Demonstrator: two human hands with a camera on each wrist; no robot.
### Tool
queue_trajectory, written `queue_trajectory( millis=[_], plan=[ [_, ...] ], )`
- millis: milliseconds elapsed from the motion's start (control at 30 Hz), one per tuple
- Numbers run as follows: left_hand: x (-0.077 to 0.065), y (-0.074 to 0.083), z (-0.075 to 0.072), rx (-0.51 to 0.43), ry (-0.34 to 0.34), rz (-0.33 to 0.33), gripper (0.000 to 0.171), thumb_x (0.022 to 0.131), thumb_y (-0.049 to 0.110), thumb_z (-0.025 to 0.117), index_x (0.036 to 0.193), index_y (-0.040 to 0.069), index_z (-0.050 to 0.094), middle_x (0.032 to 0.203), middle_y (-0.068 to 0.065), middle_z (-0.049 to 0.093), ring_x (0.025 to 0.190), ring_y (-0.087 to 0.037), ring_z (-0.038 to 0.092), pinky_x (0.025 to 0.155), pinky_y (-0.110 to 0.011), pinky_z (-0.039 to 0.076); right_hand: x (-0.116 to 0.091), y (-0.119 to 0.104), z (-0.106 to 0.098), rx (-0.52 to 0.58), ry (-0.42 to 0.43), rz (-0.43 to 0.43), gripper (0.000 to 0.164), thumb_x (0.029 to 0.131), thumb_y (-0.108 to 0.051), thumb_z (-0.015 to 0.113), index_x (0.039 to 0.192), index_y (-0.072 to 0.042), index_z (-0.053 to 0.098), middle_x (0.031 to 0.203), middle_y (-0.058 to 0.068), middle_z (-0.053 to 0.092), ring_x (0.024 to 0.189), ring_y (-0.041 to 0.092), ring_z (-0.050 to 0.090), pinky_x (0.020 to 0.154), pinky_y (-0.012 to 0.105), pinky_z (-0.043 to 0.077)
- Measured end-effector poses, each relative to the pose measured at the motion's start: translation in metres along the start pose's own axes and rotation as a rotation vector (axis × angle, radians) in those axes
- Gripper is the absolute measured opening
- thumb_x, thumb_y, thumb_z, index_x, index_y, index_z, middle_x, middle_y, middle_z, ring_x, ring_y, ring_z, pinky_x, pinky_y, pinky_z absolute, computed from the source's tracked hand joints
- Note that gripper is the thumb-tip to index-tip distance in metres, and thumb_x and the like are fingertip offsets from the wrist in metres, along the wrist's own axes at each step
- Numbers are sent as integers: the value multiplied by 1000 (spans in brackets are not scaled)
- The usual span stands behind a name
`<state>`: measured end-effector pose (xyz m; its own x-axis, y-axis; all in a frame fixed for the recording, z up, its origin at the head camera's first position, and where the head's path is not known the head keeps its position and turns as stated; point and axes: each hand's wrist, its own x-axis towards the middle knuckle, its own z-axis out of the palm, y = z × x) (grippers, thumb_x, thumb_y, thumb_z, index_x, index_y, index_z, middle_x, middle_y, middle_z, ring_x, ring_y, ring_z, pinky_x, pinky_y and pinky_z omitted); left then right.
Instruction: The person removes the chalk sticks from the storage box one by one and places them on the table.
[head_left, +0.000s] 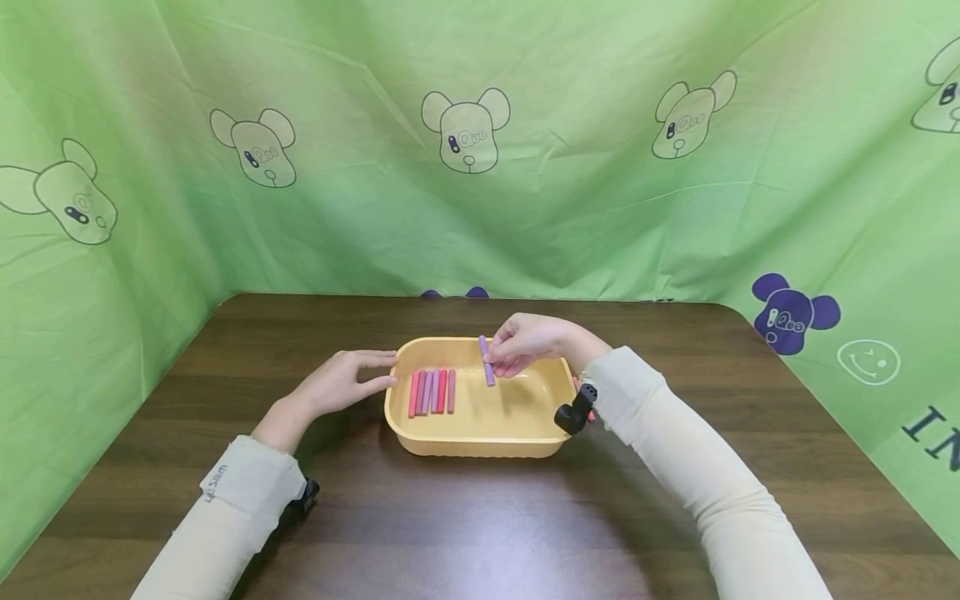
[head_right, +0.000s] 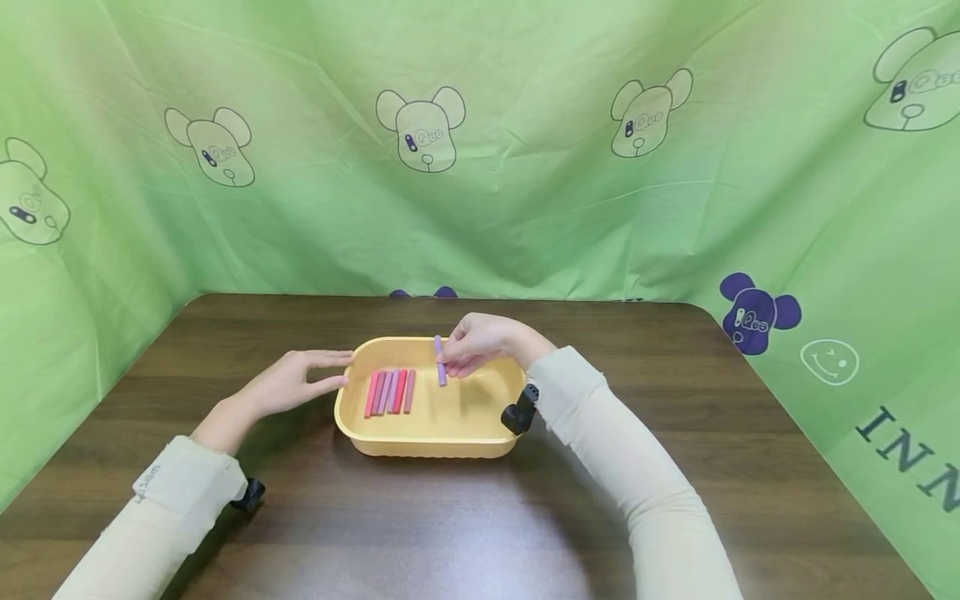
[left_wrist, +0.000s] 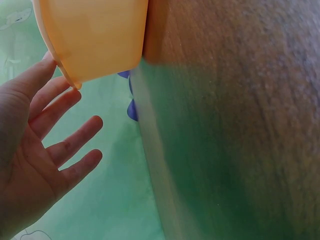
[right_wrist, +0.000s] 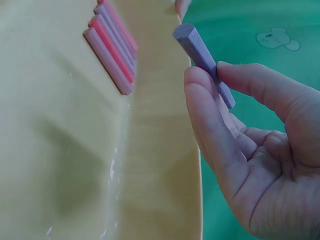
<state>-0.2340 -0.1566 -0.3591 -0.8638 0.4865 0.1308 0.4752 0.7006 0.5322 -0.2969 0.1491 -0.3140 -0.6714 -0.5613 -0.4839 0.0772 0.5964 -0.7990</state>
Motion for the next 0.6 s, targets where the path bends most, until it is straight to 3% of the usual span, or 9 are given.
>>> queue_trajectory(
  millis=[267,600],
  plan=[
    [0,-1,1,1,4,1,43,89,29,63,126,6,59,132,-11,58,126,-30,50,105,-47,41,-8,3,-5,2,12,-5,11,90,-10,59,91,1,62,72,1,69,67,8,65,78,29,58],
    [-1,0,1,-2,-2,-4,44,89,29,63,127,6,59,132,-11,57,127,-30,50,106,-47,40,-20,7,-9,2,16,-9,11,89,-11,60,91,0,60,73,1,69,69,8,65,75,27,58]
  ],
)
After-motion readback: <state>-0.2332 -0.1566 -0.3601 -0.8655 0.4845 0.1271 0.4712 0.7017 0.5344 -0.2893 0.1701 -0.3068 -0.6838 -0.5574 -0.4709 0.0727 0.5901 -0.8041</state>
